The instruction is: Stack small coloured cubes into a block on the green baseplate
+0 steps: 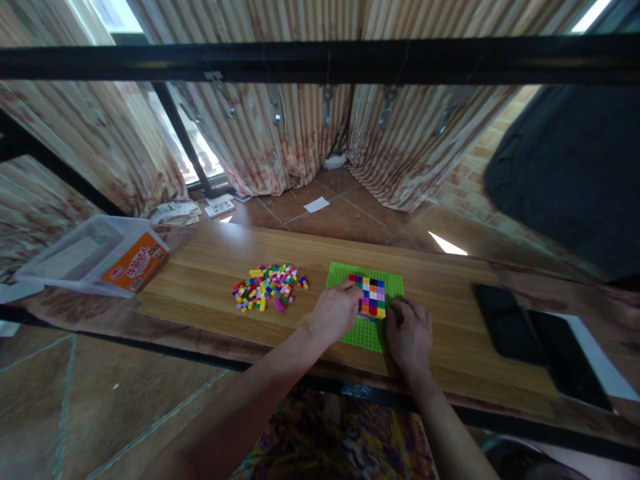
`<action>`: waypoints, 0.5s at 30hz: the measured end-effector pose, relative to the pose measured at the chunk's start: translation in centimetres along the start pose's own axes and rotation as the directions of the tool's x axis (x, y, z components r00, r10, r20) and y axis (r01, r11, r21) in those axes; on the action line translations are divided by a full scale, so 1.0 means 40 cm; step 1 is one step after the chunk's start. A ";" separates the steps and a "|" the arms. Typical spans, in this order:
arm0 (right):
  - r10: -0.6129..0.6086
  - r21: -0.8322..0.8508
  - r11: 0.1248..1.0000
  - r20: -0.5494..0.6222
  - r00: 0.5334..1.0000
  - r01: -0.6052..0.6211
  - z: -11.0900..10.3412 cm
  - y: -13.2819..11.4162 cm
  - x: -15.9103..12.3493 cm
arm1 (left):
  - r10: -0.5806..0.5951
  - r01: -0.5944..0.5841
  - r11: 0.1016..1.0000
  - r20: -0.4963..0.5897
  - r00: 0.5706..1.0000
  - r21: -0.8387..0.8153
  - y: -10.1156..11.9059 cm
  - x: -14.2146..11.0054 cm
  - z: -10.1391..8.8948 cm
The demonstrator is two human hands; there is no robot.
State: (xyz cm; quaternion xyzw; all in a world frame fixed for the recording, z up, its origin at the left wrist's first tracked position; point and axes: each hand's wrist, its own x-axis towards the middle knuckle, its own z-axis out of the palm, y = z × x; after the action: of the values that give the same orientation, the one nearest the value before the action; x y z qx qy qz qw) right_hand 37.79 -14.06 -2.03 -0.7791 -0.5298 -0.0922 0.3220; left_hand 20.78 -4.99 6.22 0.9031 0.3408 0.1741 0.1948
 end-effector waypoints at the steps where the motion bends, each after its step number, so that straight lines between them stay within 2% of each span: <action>1: 0.008 -0.001 1.000 0.003 1.000 -0.008 -0.001 -0.002 0.000 | 0.013 -0.014 0.999 0.022 1.000 0.039 0.003 0.003 0.000; 6: 0.032 0.010 0.999 0.019 0.999 -0.032 -0.004 -0.005 0.001 | 0.056 -0.068 0.987 0.082 0.995 0.148 0.016 0.013 -0.012; 15: 0.011 0.013 1.000 0.005 1.000 -0.011 0.000 0.001 -0.001 | 0.022 -0.035 0.984 0.075 0.997 0.174 0.034 0.009 -0.018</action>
State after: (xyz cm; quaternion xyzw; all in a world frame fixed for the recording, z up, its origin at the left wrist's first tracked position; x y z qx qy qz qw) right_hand 37.79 -14.10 -2.08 -0.7800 -0.5271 -0.0850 0.3263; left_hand 21.46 -5.50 7.53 0.9272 0.3347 0.1135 0.1245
